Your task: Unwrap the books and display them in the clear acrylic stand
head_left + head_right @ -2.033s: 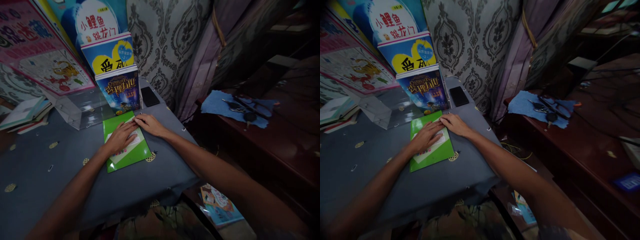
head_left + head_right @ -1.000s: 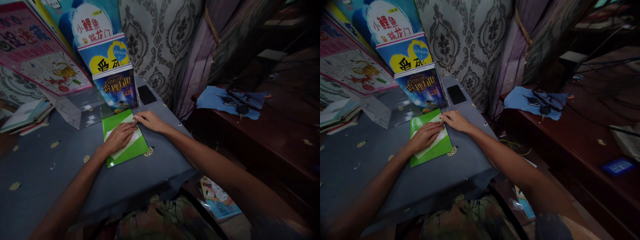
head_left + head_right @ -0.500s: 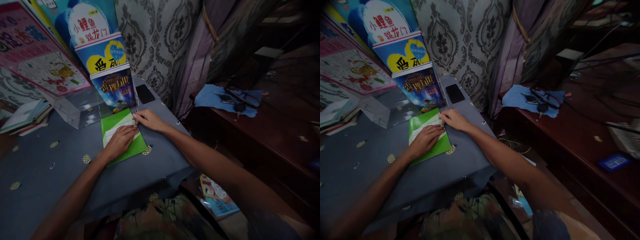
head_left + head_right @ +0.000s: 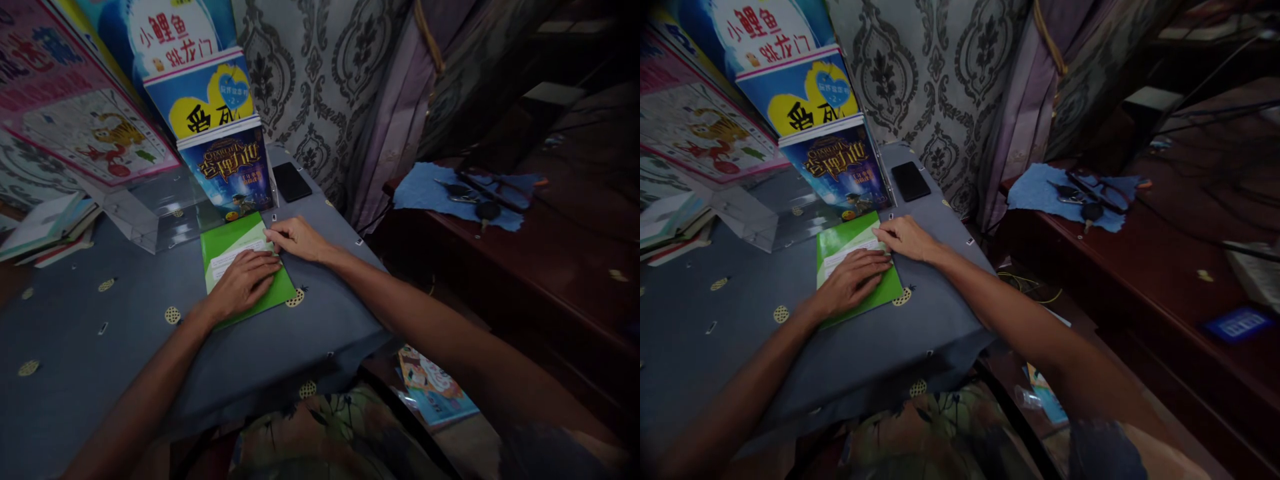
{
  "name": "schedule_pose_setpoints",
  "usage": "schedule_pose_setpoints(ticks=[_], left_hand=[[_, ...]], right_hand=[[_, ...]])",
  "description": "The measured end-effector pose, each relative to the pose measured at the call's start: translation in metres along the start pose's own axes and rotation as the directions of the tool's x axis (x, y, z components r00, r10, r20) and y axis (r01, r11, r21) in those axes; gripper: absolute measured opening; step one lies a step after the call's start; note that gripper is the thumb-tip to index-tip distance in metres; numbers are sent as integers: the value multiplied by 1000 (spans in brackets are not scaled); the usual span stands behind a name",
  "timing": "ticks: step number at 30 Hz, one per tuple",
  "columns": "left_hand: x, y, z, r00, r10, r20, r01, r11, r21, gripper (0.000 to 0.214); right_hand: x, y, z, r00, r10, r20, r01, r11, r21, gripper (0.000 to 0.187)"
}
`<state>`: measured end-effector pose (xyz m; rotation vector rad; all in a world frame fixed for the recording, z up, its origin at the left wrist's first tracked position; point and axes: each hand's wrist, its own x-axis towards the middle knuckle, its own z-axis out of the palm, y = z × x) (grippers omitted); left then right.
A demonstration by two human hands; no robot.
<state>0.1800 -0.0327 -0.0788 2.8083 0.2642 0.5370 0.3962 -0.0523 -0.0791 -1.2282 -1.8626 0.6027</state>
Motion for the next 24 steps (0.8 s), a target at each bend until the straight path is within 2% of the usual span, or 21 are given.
schedule_pose_setpoints(ticks=[9, 18, 24], left_hand=[[0, 0, 1, 1000, 11, -10, -11, 999, 45, 31], [-1, 12, -5, 999, 36, 38, -36, 999, 2, 32], [-1, 9, -1, 998, 50, 45, -53, 997, 64, 30]], right_hand=[[0, -1, 1, 1000, 3, 5, -3, 1000, -25, 54], [-8, -18, 7, 1000, -15, 13, 17, 992, -123, 51], [-14, -19, 8, 1000, 23, -11, -24, 995, -92, 53]])
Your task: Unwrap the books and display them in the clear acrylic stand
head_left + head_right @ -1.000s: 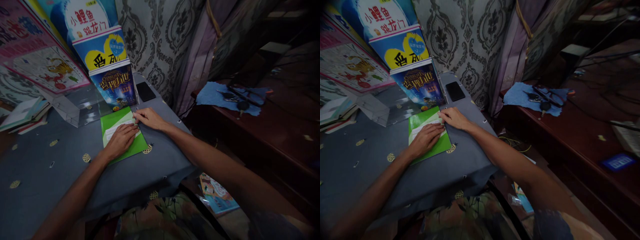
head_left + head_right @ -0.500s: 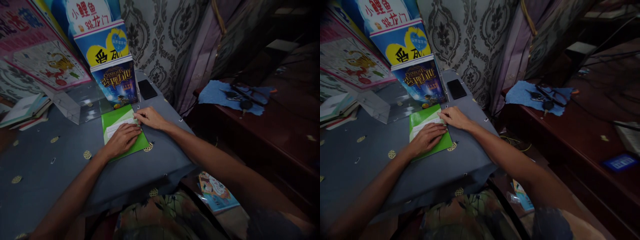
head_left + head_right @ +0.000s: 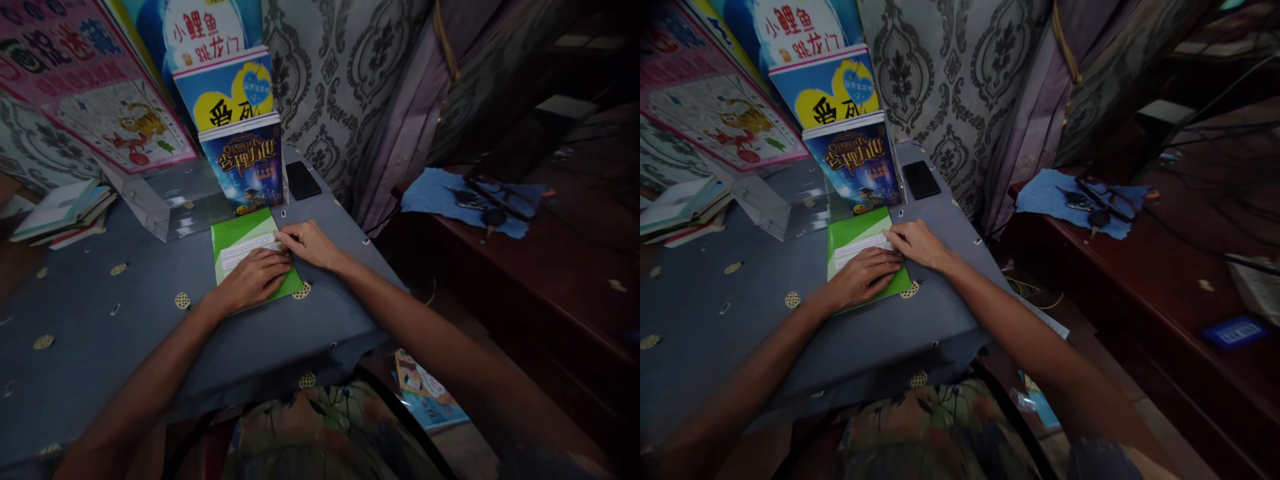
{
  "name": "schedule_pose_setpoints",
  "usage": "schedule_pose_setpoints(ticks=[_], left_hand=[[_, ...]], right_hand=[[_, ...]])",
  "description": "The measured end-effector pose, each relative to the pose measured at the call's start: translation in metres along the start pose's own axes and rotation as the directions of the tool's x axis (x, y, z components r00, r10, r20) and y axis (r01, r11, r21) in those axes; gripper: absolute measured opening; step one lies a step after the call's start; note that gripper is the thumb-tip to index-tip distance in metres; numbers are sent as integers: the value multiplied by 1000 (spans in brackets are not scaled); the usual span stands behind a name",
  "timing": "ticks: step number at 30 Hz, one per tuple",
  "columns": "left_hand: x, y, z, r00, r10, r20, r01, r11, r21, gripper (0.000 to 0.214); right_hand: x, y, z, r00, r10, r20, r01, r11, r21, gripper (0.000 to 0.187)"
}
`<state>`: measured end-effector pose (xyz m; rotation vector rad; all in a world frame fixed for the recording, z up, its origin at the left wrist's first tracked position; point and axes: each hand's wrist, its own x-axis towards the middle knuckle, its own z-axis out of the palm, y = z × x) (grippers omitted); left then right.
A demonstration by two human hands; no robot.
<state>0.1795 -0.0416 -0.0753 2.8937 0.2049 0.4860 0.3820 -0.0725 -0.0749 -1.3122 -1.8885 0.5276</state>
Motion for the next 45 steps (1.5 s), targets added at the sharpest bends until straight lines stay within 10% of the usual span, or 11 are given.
schedule_pose_setpoints(ticks=[30, 45], left_hand=[[-22, 57, -6, 992, -76, 98, 59, 984, 167, 34], [-34, 129, 21, 838, -544, -50, 522, 770, 367, 43]], right_hand=[[-83, -26, -3, 997, -73, 3, 73, 996, -49, 40], [-126, -47, 14, 992, -104, 76, 124, 929, -349, 36]])
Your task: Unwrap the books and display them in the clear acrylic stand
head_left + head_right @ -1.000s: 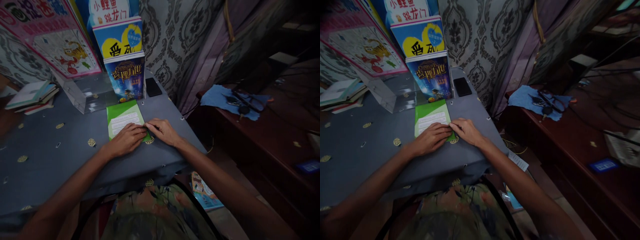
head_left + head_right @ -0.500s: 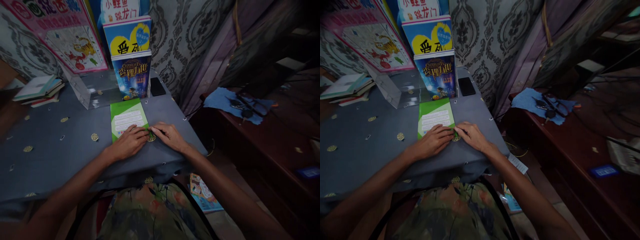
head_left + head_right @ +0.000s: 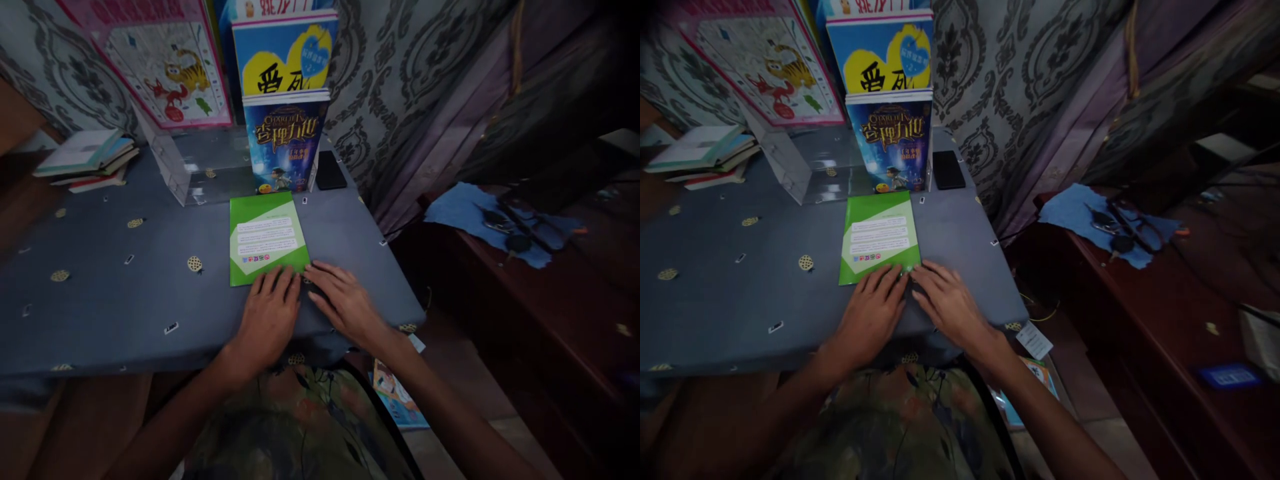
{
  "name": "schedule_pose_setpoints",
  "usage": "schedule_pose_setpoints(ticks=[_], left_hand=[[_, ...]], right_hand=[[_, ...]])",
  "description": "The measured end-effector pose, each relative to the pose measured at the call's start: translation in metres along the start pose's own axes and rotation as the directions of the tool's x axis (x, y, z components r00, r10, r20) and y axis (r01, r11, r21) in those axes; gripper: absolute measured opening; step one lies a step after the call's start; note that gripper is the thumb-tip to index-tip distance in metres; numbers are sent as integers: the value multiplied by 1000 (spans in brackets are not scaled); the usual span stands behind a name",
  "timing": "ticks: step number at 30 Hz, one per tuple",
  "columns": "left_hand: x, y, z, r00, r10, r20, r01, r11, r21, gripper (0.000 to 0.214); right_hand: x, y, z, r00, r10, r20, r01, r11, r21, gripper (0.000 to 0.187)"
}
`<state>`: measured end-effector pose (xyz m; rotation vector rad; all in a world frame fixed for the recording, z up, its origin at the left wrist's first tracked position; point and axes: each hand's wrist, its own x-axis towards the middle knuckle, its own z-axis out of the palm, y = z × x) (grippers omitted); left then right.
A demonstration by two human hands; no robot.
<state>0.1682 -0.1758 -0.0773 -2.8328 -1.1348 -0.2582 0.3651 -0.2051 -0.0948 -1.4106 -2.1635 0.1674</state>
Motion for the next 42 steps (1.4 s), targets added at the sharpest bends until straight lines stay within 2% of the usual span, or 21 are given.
schedule_pose_setpoints(ticks=[6, 15, 20, 24, 27, 33, 38, 42], left_hand=[[-18, -4, 4, 993, -57, -99, 51, 997, -56, 43], [-42, -24, -5, 982, -155, -110, 153, 988, -26, 42], [-58, -38, -8, 970, -219, -107, 219, 976, -9, 43], [-63, -40, -5, 966, -242, -96, 238, 970, -50, 45], [-64, -40, -3, 967, -240, -86, 234, 970, -70, 48], [-61, -39, -4, 961, -252, -116, 246, 967, -66, 42], [-58, -42, -6, 964, -236, -120, 228, 971, -74, 39], [-56, -43, -10, 965, -237, -115, 225, 968, -107, 37]], right_hand=[[-5, -8, 6, 998, -54, 12, 54, 997, -57, 34], [-1, -14, 2, 998, -58, 3, 58, 994, -89, 31], [16, -40, 12, 991, -117, 66, 118, 993, -8, 34], [35, -66, 27, 974, -185, 133, 175, 981, 85, 42], [42, -73, 34, 967, -188, 172, 172, 979, 106, 50], [35, -60, 30, 971, -166, 171, 152, 984, 92, 47], [21, -40, 23, 986, -134, 100, 126, 989, 79, 40], [9, -23, 14, 997, -65, 38, 61, 994, 94, 40]])
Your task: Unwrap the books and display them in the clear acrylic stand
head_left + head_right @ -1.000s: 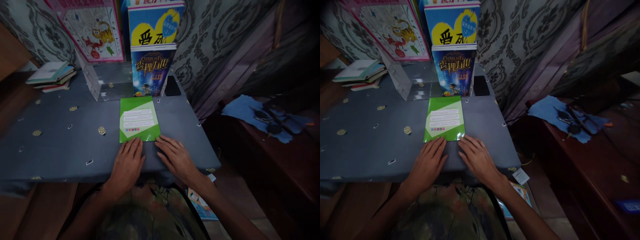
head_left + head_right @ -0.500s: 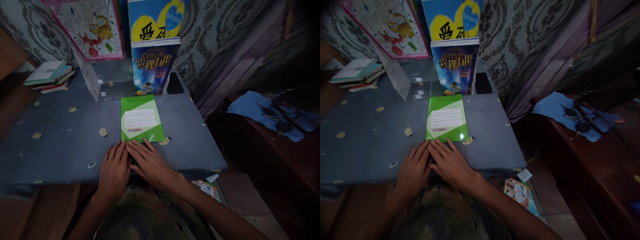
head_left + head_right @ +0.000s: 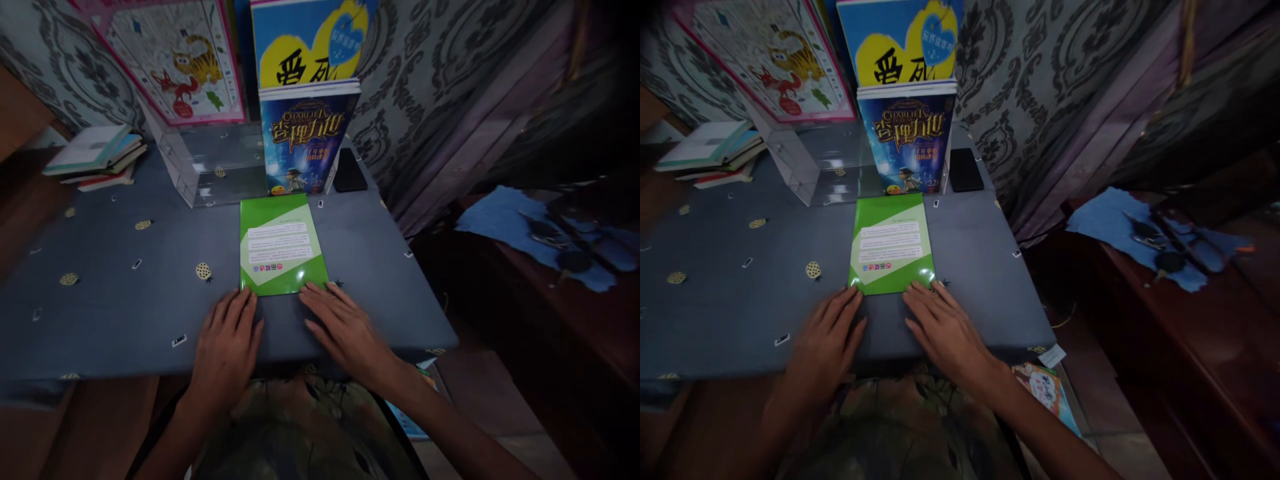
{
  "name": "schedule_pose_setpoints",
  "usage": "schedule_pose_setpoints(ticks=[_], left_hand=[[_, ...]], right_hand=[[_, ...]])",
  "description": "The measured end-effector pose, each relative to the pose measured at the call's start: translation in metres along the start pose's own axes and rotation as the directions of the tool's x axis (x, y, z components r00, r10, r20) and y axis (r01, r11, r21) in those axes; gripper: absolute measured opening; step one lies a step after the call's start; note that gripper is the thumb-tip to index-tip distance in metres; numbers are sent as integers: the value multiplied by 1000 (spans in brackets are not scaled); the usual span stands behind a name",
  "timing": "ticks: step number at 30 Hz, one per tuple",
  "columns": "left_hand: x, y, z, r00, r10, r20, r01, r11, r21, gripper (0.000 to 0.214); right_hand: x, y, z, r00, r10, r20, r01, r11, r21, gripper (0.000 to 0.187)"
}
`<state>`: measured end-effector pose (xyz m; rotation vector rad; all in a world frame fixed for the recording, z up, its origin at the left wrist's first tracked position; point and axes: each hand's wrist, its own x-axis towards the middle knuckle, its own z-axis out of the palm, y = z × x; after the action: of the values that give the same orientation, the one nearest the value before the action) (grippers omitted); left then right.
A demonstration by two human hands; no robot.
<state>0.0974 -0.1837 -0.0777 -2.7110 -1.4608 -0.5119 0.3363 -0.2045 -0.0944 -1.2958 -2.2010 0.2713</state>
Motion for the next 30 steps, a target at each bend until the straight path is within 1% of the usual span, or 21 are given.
schedule_pose_setpoints(ticks=[4, 8, 12, 16, 18, 21, 24, 26, 28, 30], left_hand=[[5, -2, -1, 1000, -22, 13, 23, 999, -38, 32], [15, -14, -1, 999, -29, 41, 32, 997, -76, 31], [31, -34, 5, 999, -18, 51, 21, 997, -76, 41], [46, -46, 15, 998, -30, 60, 33, 999, -41, 50], [51, -48, 19, 998, -23, 52, 27, 996, -85, 50], [55, -51, 20, 999, -29, 17, 32, 979, -203, 47], [56, -57, 14, 998, -64, 15, 65, 926, -372, 46], [58, -60, 9, 997, -79, 15, 77, 877, -474, 50], [61, -61, 4, 998, -54, -12, 40, 855, -516, 57], [67, -59, 3, 998, -5, -64, -27, 875, -483, 60]], right_hand=[[-6, 8, -6, 998, 34, -44, -33, 999, 17, 40], [-4, 10, -6, 996, 45, -83, -41, 998, 39, 38], [0, 14, -8, 995, 45, -85, -39, 997, 69, 37], [5, 20, -8, 997, 47, -59, -45, 999, 29, 34], [7, 23, -6, 997, 55, -59, -56, 998, -11, 35], [9, 27, -1, 995, 54, -80, -57, 998, -38, 37], [8, 28, 0, 994, 48, -94, -51, 998, -31, 40], [7, 28, -1, 994, 56, -98, -59, 998, -23, 43], [6, 28, -2, 992, 67, -105, -69, 997, -17, 45], [5, 27, -3, 991, 69, -117, -72, 997, -18, 46]])
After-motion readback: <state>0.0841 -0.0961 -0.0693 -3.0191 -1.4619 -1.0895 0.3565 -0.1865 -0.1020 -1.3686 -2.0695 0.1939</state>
